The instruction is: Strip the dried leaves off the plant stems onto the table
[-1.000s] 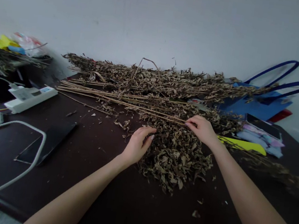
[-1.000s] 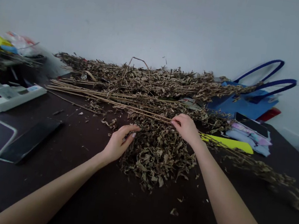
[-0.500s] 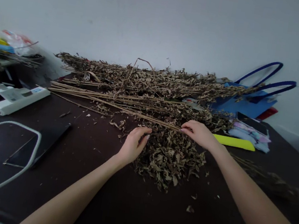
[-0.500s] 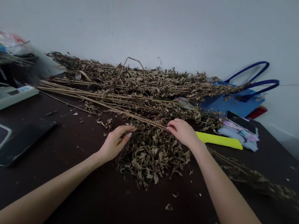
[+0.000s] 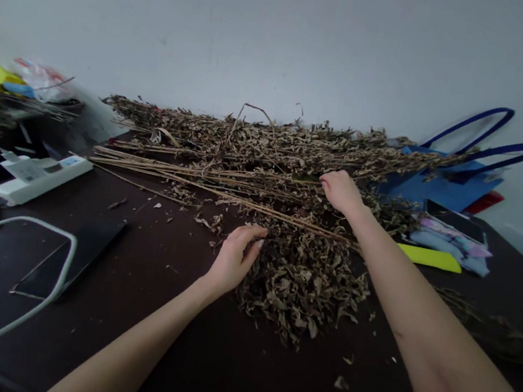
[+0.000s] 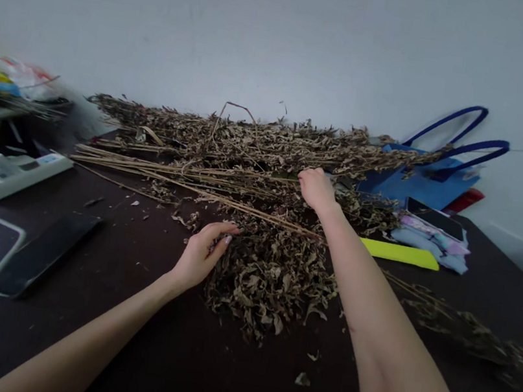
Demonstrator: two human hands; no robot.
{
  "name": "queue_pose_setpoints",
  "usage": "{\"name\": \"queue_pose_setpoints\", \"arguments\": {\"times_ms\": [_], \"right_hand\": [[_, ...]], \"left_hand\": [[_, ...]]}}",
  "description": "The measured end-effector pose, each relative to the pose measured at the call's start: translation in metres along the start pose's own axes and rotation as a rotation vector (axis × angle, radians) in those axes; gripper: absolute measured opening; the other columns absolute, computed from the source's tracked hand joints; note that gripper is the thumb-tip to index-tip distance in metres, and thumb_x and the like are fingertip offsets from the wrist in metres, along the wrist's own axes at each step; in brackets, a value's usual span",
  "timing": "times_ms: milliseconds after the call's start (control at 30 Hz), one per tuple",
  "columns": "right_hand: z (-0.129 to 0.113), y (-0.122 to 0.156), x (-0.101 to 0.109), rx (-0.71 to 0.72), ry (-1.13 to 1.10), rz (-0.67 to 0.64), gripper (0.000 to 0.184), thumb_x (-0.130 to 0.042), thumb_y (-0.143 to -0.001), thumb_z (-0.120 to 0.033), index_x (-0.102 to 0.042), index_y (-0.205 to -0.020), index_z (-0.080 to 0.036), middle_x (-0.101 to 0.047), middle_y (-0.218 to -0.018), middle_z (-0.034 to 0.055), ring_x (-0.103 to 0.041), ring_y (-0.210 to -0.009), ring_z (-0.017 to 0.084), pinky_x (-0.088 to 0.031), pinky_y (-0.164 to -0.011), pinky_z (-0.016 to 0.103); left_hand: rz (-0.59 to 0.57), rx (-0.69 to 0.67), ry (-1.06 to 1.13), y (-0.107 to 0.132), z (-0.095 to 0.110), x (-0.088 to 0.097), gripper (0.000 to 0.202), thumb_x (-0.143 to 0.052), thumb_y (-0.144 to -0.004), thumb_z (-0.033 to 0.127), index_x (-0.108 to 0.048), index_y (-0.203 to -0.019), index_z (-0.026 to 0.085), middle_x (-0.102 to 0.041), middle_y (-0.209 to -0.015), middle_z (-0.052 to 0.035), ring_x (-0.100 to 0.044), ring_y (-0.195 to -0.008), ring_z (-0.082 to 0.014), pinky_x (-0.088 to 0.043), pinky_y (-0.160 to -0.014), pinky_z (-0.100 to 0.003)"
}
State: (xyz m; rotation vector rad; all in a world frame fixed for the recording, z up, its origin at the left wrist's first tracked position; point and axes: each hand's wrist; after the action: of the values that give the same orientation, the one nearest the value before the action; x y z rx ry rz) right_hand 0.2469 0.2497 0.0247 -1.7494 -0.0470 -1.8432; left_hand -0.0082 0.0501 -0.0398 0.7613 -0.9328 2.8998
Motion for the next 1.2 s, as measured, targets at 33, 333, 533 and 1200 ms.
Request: {"name": "queue_pose_setpoints", "arguments": {"times_ms": [33,333,533,1200], "right_hand": [[-0.001,-0.004,-0.003,0.006,0.017,-0.011,0.029,-0.04,-0.083,-0.015,-0.065,-0.099,-0.012,-0.064,-0.098,0.0145,-0.049,-0.096,0.028,-0.039,-0.075,0.037],[-0.005,-0.011,0.009,0.079,0.097,-0.019,0.023,-0.043,-0.084,-0.022,-0.066,-0.084,-0.018,-0.065,-0.089,0.0121,-0.047,-0.094,0.028,-0.035,-0.071,0.038],[0.0,0.012,0.04,0.119,0.085,0.039,0.026,-0.038,-0.088,-0.025,-0.064,-0.091,-0.018,-0.064,-0.092,0.01,-0.053,-0.089,0.025,-0.035,-0.071,0.035],[0.008,0.196,0.062,-0.332,-0.468,0.283,0.022,-0.054,-0.079,-0.039,-0.066,-0.087,-0.022,-0.065,-0.093,0.0071,-0.057,-0.094,0.028,-0.041,-0.088,0.043]], "left_hand": [[0.002,0.001,-0.001,0.0,0.0,0.0,0.023,-0.044,-0.088,0.017,-0.057,-0.108,0.018,-0.064,-0.108,-0.01,-0.056,-0.106,-0.02,-0.043,-0.094,-0.039],[-0.004,0.007,-0.013,0.0,0.0,0.001,0.024,-0.044,-0.088,0.017,-0.057,-0.108,0.018,-0.063,-0.108,-0.0105,-0.054,-0.107,-0.0198,-0.043,-0.094,-0.039],[-0.005,0.006,-0.016,0.0,0.001,0.001,0.023,-0.044,-0.088,0.018,-0.057,-0.107,0.017,-0.063,-0.107,-0.0106,-0.055,-0.106,-0.0196,-0.044,-0.093,-0.038],[0.074,0.09,-0.103,-0.001,-0.001,0.006,0.022,-0.045,-0.088,0.024,-0.063,-0.1,0.019,-0.067,-0.099,-0.0076,-0.061,-0.094,-0.0203,-0.047,-0.085,-0.035]]}}
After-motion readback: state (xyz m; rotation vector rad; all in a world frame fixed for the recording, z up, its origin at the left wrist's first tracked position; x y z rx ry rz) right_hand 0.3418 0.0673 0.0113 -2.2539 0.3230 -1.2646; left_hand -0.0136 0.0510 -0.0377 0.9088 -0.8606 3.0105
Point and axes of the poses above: each hand's wrist, its own y-axis away from the middle knuckle, its own x-axis out of the back of the hand, z = x × y
